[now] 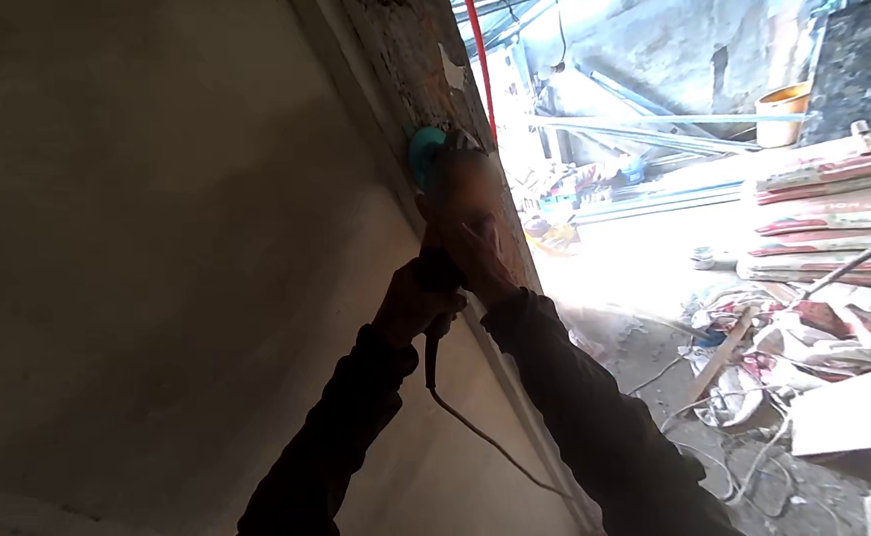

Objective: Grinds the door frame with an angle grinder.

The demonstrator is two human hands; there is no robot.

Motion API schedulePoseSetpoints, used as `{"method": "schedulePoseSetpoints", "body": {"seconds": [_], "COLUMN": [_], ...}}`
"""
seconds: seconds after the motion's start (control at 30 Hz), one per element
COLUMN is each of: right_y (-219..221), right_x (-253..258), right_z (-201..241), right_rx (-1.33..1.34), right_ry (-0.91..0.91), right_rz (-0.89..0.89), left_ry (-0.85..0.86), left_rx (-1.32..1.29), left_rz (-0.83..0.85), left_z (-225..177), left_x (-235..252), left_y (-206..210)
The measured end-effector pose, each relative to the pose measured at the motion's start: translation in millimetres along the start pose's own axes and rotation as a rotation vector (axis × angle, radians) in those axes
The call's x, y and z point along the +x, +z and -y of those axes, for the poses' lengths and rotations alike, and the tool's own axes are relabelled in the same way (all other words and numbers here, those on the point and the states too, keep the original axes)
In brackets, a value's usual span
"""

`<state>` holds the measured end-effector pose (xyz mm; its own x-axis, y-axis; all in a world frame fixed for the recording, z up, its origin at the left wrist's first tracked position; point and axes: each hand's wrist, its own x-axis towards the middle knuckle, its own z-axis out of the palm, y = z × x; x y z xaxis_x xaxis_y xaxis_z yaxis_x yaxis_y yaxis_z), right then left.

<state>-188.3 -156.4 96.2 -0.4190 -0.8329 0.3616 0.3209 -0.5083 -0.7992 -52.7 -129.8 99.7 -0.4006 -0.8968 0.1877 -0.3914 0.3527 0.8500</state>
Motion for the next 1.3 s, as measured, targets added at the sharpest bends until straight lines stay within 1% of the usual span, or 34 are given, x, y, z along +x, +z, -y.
{"method": "schedulePoseSetpoints", "body": {"seconds": [0.07,0.2,0.27,0.37,0.43,0.5,0.6,0.7,0.8,0.87,0.93,1.03,1.1,1.2,1.3], "right_y": [-2.3,-17.3,-25.7,-34.8,-27.7,-13.4,-6.7,-20.3,-43.7,-55.5,-57.4,-51.3,-38.9,-17.5,-3.4], "right_x": [6.8,3.5,-4.7,-31.2,-17.9,14.3,28.1,21.0,7.1,0.4,-0.3,8.8,21.0,42.3,60.0], "right_z": [-3.9,-16.7,-19.8,-10.3,3.7,15.2,15.4,-6.0,-37.6,-55.6,-61.4,-38.1,-14.3,17.8,41.1], "right_rx": [-0.005,-0.033,-0.028,-0.104,-0.124,-0.095,-0.040,-0.025,-0.052,-0.049,-0.020,-0.035,-0.080,-0.106,-0.085], "right_ry": [-0.021,0.048,0.092,0.115,0.098,0.064,0.046,0.080,0.197,0.212,0.220,0.198,0.164,0.098,0.020], "right_rz": [-0.003,-0.030,-0.046,-0.005,0.008,0.002,-0.031,-0.078,-0.098,-0.115,-0.144,-0.118,-0.088,-0.039,-0.026], "left_ry": [0.005,-0.069,-0.088,-0.061,-0.056,-0.040,-0.025,-0.076,-0.138,-0.163,-0.184,-0.126,-0.060,-0.016,0.025], "left_rx": [-0.001,-0.005,0.004,0.007,0.020,0.014,0.005,0.037,0.066,0.091,0.106,0.149,0.241,0.402,0.504], "left_rz": [0.014,0.042,0.064,0.056,0.018,-0.005,0.002,0.031,0.069,0.111,0.113,0.066,-0.027,-0.181,-0.254], "left_z": [2.0,6.7,8.3,3.7,-10.3,-20.4,-19.9,-6.4,16.6,32.7,35.6,19.3,0.0,-33.0,-59.7], "left_x": [3.6,6.4,8.3,13.8,16.5,21.6,27.6,25.2,18.5,18.2,22.3,29.9,34.6,46.3,58.5], "left_y": [2.3,15.6,19.9,19.1,16.1,10.1,6.3,19.2,38.4,45.3,46.8,41.9,35.1,21.8,11.5]}}
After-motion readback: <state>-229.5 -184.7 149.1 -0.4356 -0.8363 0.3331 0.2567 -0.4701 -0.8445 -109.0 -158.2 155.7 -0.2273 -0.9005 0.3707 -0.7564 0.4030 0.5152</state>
